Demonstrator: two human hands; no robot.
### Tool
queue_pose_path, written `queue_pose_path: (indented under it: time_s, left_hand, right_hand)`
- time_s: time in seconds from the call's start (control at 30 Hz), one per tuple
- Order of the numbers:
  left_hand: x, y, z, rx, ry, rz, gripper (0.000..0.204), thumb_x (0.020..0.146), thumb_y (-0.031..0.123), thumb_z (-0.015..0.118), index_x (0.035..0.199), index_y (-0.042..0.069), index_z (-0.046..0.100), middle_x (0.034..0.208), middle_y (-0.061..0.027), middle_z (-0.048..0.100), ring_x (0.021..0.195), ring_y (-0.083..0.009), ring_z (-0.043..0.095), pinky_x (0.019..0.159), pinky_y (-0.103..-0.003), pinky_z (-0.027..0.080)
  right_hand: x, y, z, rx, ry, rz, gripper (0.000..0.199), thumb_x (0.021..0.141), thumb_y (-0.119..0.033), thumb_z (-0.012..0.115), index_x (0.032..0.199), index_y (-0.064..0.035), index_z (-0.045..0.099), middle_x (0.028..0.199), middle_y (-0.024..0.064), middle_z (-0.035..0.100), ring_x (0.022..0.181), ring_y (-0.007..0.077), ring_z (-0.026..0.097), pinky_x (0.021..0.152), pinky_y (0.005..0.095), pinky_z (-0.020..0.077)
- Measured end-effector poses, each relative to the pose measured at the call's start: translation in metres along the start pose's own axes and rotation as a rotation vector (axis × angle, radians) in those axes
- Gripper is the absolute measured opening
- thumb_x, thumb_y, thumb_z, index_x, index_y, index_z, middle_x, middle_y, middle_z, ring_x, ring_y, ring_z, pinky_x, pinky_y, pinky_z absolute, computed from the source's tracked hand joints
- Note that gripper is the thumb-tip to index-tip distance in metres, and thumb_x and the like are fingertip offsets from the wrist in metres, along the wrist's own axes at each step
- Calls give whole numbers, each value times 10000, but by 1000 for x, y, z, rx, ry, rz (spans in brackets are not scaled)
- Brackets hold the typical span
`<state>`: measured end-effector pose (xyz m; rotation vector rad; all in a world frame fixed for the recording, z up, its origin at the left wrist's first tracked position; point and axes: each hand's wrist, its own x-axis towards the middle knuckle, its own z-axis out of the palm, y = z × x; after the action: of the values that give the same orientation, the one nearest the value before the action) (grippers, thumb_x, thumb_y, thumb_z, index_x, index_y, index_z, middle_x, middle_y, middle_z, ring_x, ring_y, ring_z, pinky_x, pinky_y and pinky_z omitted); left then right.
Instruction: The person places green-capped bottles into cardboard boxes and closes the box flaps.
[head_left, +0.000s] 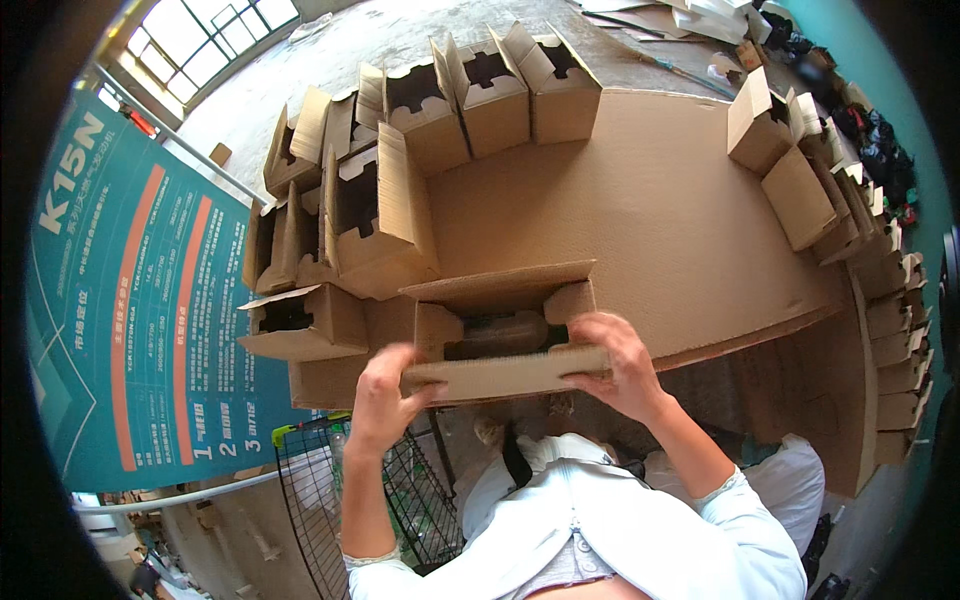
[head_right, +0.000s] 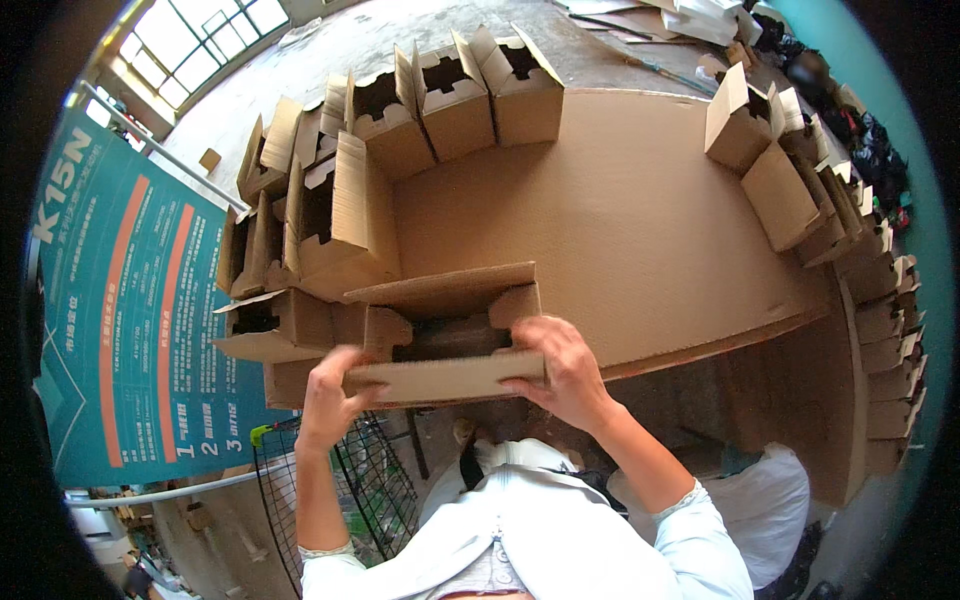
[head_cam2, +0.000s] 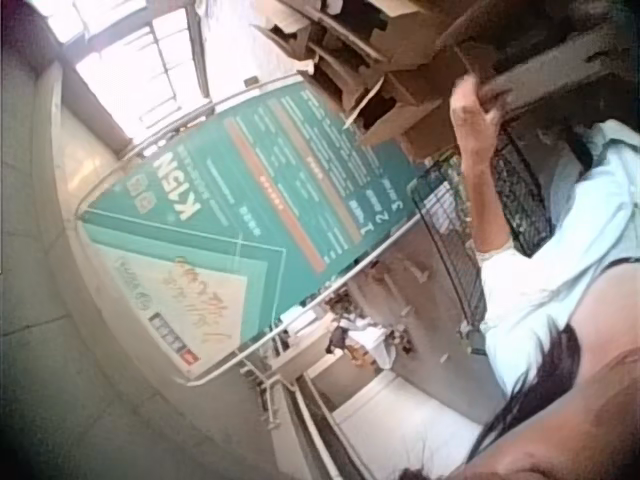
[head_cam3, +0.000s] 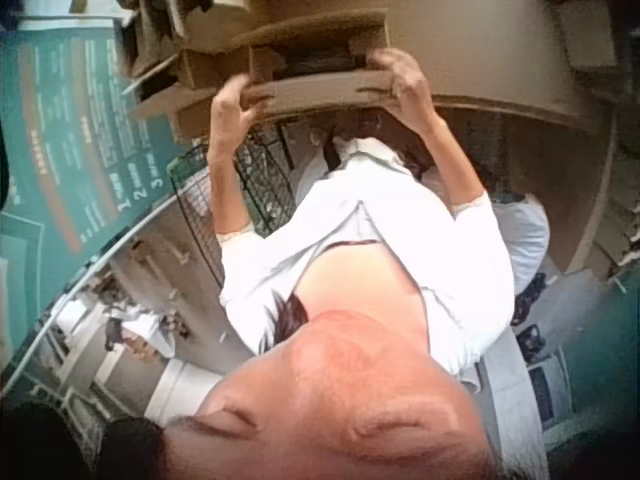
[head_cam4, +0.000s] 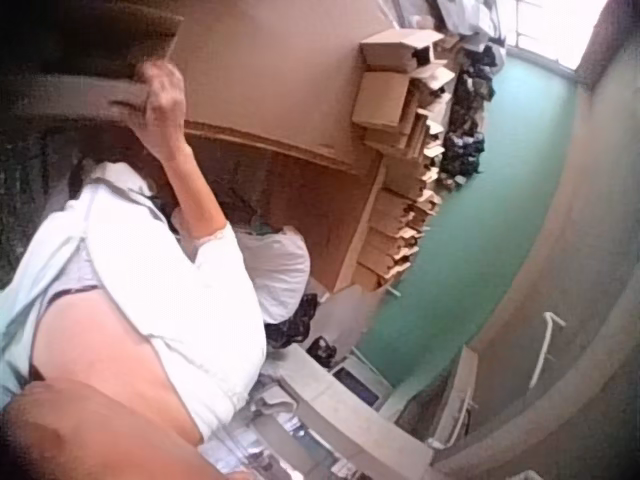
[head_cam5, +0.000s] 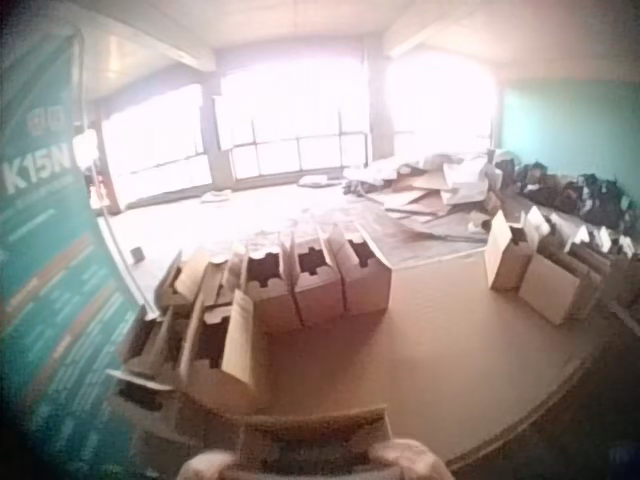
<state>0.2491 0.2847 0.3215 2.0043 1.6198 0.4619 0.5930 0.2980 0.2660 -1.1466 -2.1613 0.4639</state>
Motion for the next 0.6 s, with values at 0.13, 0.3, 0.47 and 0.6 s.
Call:
queue_pose_path:
  time_s: [0.13, 0.3, 0.47, 0.6]
  left_hand:
    - [26, 29, 2, 388, 370, 184, 1169, 532, 272, 922, 1491, 124, 271, 1545, -127, 286, 1417, -286, 293, 1183, -477, 234]
    - [41, 17, -2, 321, 139, 375, 943, 628, 199, 869, 1431, 89, 387, 1460, -104, 434, 1403, -263, 342, 1192, -497, 227]
    - [35, 7, 9, 306, -82, 361, 970, 682, 534, 776, 1480, 207, 333, 1524, -156, 311, 1436, -383, 221, 1171, -554, 234]
    - [31, 1, 14, 426, -222, 367, 1196, 536, 733, 772, 1523, 325, 235, 1597, -169, 54, 1457, -445, 43, 1166, -601, 176]
  right_hand:
    - [38, -22, -15, -268, 138, 33, 1099, 580, -367, 895, 1475, -152, 294, 1481, 110, 325, 1406, 296, 274, 1197, 490, 200]
    - [54, -19, -16, -404, -152, -115, 785, 694, -416, 813, 1337, -86, 508, 1415, 146, 436, 1353, 298, 374, 1180, 501, 230]
    - [34, -25, -4, -343, -233, -154, 771, 771, -626, 666, 1316, -98, 532, 1445, 163, 409, 1365, 380, 336, 1159, 592, 214]
    - [21, -23, -2, -409, -429, -110, 938, 705, -615, 741, 1451, -184, 369, 1552, 130, 229, 1444, 382, 176, 1181, 602, 159]
